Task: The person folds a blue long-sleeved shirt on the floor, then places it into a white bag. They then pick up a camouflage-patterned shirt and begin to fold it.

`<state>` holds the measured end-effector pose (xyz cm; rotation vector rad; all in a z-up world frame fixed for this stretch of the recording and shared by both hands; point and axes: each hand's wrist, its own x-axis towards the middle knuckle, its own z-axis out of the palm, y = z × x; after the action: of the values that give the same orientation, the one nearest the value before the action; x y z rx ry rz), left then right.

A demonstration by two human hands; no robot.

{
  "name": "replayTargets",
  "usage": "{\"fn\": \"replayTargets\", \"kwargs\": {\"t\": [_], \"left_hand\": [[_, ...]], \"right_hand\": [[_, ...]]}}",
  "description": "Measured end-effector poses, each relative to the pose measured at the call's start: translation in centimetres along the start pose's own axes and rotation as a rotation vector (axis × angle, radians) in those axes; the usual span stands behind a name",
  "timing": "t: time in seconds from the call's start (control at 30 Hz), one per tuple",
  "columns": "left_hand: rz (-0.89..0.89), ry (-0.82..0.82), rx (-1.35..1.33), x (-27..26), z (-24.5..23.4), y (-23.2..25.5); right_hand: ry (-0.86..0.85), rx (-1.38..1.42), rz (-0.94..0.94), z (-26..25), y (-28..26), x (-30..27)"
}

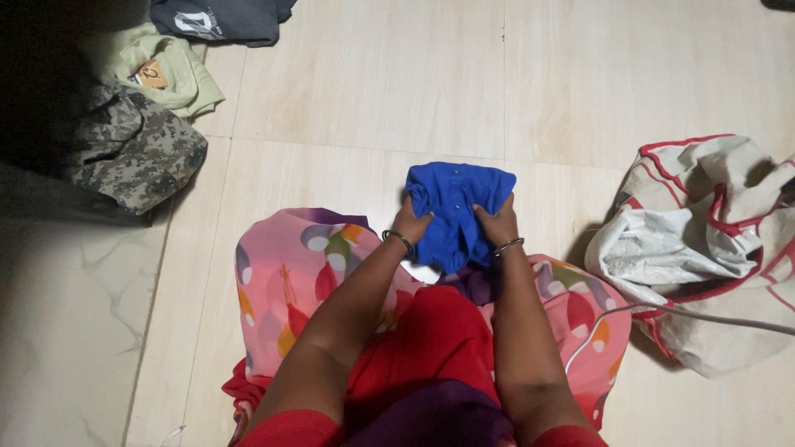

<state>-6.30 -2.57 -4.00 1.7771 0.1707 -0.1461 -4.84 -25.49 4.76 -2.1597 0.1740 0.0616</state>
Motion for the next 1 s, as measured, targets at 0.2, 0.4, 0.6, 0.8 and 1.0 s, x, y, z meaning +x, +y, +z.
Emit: {"fn": "replayTargets", "kwargs": {"t": [0.2, 0.4, 0.6, 0.8, 1.0], "left_hand": [[-0.119, 0.083, 0.088, -5.6, 1.1, 2.8], [0.199, -0.019, -0.334, -7.6, -0.9, 4.5], [0.269, 0.074, -0.257, -8.4, -1.2, 7.6], [0.002, 0.166, -0.069, -8.9, -2.7, 9.5], [-0.106, 0.088, 0.08, -8.3, -1.5, 9.5]], "right_hand": [[-0.03, -0.309, 0.062, 4.1, -8.4, -8.2], [-0.219, 0.078, -0.209, 3.9, -7.3, -10.1], [-0.541, 0.381, -0.124, 1.4, -5.3, -9.6], [-0.675, 0.727, 0.187, 0.6, -4.5, -8.3], [-0.175, 0.026, -0.129, -2.5, 0.6, -3.1]]}}
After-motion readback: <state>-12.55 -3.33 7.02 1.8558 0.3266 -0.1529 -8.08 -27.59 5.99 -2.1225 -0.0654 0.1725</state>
